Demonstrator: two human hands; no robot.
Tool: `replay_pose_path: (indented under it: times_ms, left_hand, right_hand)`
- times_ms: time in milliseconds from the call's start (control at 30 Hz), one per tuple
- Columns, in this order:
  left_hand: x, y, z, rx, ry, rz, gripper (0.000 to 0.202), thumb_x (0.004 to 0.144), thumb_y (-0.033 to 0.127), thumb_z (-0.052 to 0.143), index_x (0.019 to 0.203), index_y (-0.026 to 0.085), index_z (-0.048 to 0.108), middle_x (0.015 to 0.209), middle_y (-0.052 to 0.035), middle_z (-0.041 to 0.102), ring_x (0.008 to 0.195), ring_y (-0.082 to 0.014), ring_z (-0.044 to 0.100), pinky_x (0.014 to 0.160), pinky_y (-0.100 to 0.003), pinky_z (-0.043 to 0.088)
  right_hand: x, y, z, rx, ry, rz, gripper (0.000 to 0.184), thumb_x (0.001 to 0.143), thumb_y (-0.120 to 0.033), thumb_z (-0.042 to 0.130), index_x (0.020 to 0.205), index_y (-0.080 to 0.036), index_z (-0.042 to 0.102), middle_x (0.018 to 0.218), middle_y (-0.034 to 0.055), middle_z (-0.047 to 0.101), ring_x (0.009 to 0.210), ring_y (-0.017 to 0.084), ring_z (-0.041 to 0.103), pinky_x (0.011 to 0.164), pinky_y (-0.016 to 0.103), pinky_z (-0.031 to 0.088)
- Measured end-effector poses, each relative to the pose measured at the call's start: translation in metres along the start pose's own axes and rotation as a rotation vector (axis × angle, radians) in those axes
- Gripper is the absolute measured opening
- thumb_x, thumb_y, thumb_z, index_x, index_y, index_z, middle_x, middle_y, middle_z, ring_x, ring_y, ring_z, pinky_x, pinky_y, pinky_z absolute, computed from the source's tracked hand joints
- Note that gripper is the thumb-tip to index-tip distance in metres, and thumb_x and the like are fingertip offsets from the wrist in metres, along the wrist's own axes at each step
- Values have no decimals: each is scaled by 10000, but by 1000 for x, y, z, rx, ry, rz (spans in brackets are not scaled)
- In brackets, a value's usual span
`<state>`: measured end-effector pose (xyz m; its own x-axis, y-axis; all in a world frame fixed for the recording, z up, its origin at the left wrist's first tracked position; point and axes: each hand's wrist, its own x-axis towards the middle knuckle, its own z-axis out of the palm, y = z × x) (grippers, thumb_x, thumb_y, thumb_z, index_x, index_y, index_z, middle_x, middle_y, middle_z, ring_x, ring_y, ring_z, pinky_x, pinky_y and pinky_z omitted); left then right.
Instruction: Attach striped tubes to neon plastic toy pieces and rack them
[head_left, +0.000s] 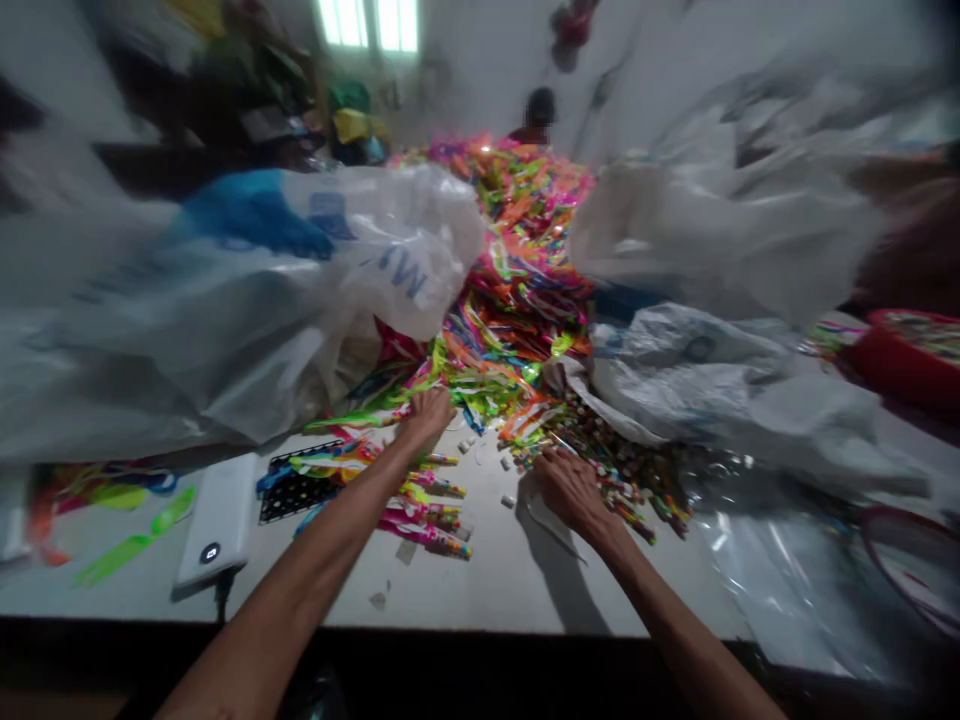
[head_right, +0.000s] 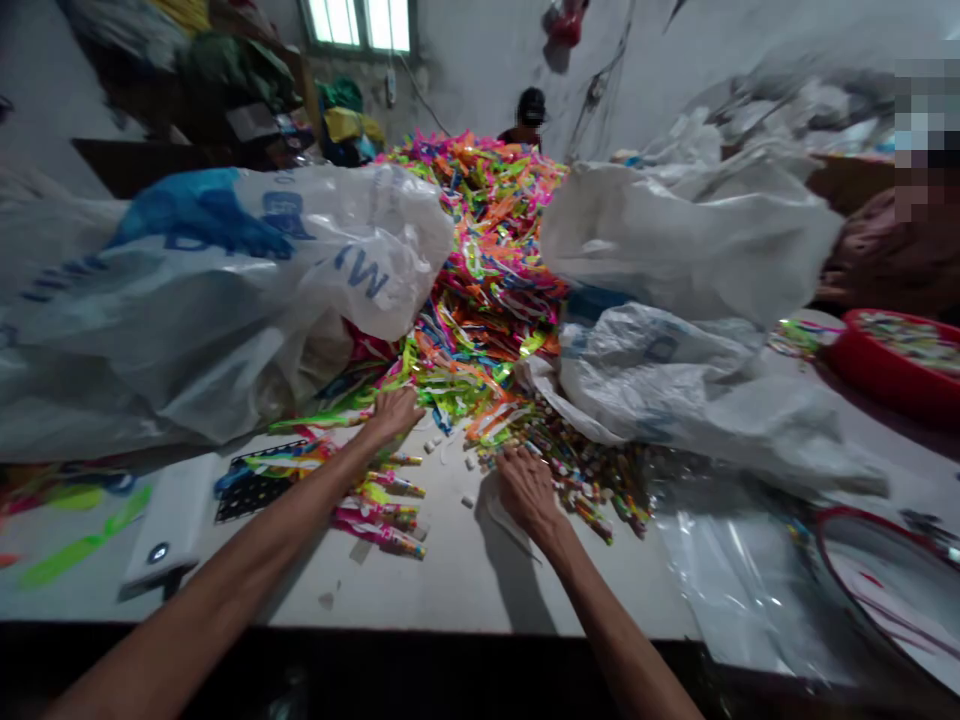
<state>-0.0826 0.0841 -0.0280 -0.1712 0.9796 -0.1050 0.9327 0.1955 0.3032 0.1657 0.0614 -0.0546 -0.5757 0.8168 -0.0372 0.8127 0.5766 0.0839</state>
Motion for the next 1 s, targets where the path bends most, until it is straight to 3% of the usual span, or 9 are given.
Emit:
replay_pose_path:
  times_ms: [100,233,400,533,600,700,800,900,1000]
  left_hand:
    - [5,-2,12,0,12,-32,243,782,184,462,984,120,582,1065,-164,594,1001,-277,542,786,-350,396]
    - [-9,-8,13,-12,58,-42,292,769,103,429,1027,148,557,1108,-146,569,1053,-269,517,844,-363,385]
    - [-31,-7,-10,-65,158,-33,313,784,105,404,1067,136,536,1045,-153,597,1052,-287,523,894,-397,357]
    - [-52,-6,-28,-269,203,38,380,769,228,493,1142,156,478,855,-63,618,805,-214,605,757,-320,431]
    - [-66,-5,-28,-589,102,96,419,727,249,538,1135,174,475,777,-8,596,650,-157,595,641,-271,449]
    - [-91,1,-17,-1047,-204,70,316,653,233,598,953,179,514,680,33,560,516,-109,536,495,-225,427]
    - [-115,13,-1,-1288,-476,-41,281,659,279,633,866,196,463,661,38,559,467,-96,510,449,-217,414]
    - [-131,25,11,-1364,-549,-15,264,778,431,542,838,189,455,653,24,562,458,-96,516,465,-225,411]
    - [-137,31,18,-1322,-558,99,338,827,473,476,746,146,503,640,1,551,512,-92,528,523,-220,406]
  right_hand:
    - [8,3,-1,0,68,44,191,800,-97,425,916,-170,559,966,86,571,829,189,529,608,272,301]
    - [18,-1,-3,-13,20,16,188,800,-77,402,874,-167,548,887,83,585,748,180,531,554,277,255]
    - [19,-12,-2,38,1,45,228,782,-83,401,943,-142,551,823,82,608,762,188,539,585,278,253]
    - [11,-16,-8,156,-49,120,212,756,-117,444,925,-148,568,902,84,608,790,182,531,588,264,258]
    - [4,-17,-13,301,-55,215,145,757,-161,465,837,-153,586,882,74,606,785,178,527,584,256,265]
    - [-9,-18,-20,699,1,328,123,765,-238,496,721,-157,577,759,39,583,732,163,522,584,247,305]
    - [-24,-20,-28,1261,25,265,151,762,-313,543,781,-165,567,694,3,557,631,133,517,564,240,363]
    - [-36,-25,-41,1656,-58,189,255,753,-389,585,862,-158,586,679,-2,572,519,98,484,503,231,366]
    - [-42,-28,-57,1756,-49,175,268,729,-385,632,838,-141,619,618,-18,546,477,73,442,471,215,332]
